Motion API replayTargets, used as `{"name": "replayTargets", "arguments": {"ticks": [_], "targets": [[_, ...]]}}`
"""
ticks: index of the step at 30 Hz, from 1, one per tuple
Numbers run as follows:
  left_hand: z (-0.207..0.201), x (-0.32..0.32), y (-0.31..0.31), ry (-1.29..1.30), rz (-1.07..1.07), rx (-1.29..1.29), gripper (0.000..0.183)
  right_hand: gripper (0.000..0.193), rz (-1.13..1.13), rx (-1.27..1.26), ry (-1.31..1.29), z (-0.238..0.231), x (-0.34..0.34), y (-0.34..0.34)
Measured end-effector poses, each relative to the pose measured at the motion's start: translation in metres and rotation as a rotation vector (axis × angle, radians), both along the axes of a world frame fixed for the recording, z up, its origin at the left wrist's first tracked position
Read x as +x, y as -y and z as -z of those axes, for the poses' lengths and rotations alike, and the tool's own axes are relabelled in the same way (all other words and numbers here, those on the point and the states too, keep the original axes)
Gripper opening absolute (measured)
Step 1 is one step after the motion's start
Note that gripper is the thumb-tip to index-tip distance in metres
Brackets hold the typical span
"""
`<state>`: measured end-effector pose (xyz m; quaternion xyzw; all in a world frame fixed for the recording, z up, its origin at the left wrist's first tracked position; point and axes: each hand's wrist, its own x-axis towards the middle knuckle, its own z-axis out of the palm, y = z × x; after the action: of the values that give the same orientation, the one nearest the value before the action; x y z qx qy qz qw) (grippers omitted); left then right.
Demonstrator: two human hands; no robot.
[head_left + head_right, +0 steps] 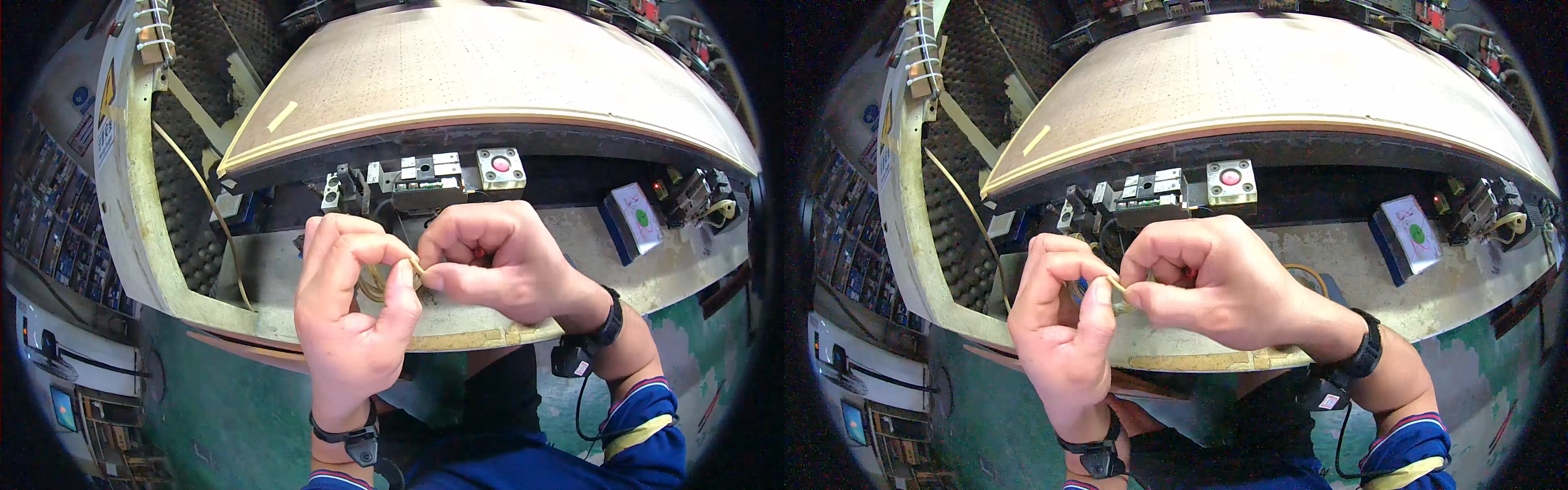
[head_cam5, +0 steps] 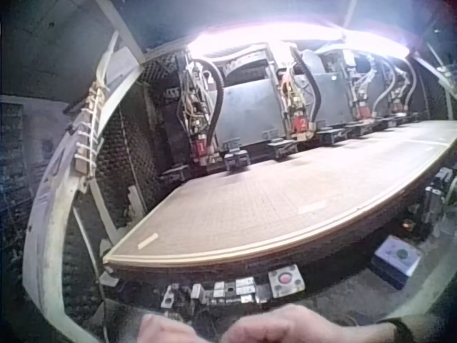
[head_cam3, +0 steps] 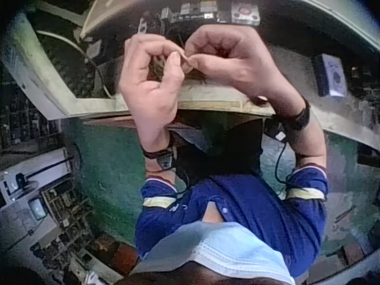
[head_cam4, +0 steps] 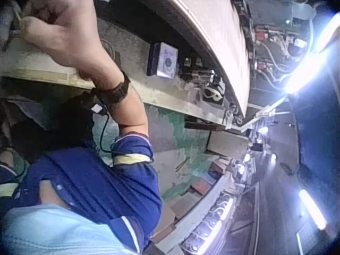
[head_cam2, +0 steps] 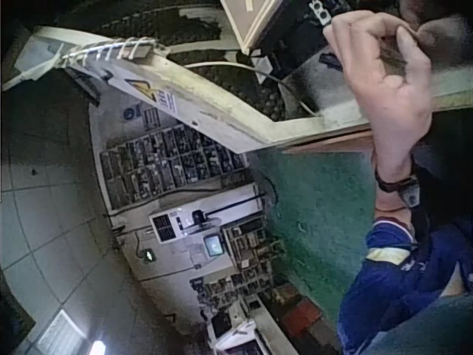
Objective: The recorder is repairing or maintaining an industrial machine, involving the manipulation of wires, applying tape, and using a screwdriver on a small component.
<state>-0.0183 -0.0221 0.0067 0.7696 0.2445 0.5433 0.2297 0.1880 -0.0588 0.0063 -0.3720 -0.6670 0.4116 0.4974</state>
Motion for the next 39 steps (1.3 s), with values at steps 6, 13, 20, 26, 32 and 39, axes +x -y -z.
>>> {"name": "replayTargets", "arguments": {"ticks": [6,13,20,26,32,39], "targets": [[-0.004,-0.001,0.0,-0.005,0.063,-0.08,0.005,0.012,-0.097,-0.154,-0.216,0.002,0.001,-0.003],[-0.002,-0.003,0.001,0.002,0.073,-0.063,0.014,0.012,-0.078,-0.158,-0.213,0.002,-0.001,-0.004],[0.001,-0.004,0.0,-0.009,0.052,-0.059,0.017,0.011,-0.055,-0.125,-0.153,0.002,-0.001,-0.003],[-0.002,0.0,0.002,0.057,0.02,-0.107,0.015,0.012,-0.068,-0.116,-0.158,0.003,-0.002,-0.002],[-0.003,-0.004,-0.002,-0.05,0.089,-0.068,0.015,0.012,-0.136,-0.128,-0.265,0.012,-0.004,-0.008],[0.004,0.008,0.009,0.186,-0.032,-0.143,0.014,0.007,0.113,0.129,-0.007,0.006,-0.003,-0.004]]}}
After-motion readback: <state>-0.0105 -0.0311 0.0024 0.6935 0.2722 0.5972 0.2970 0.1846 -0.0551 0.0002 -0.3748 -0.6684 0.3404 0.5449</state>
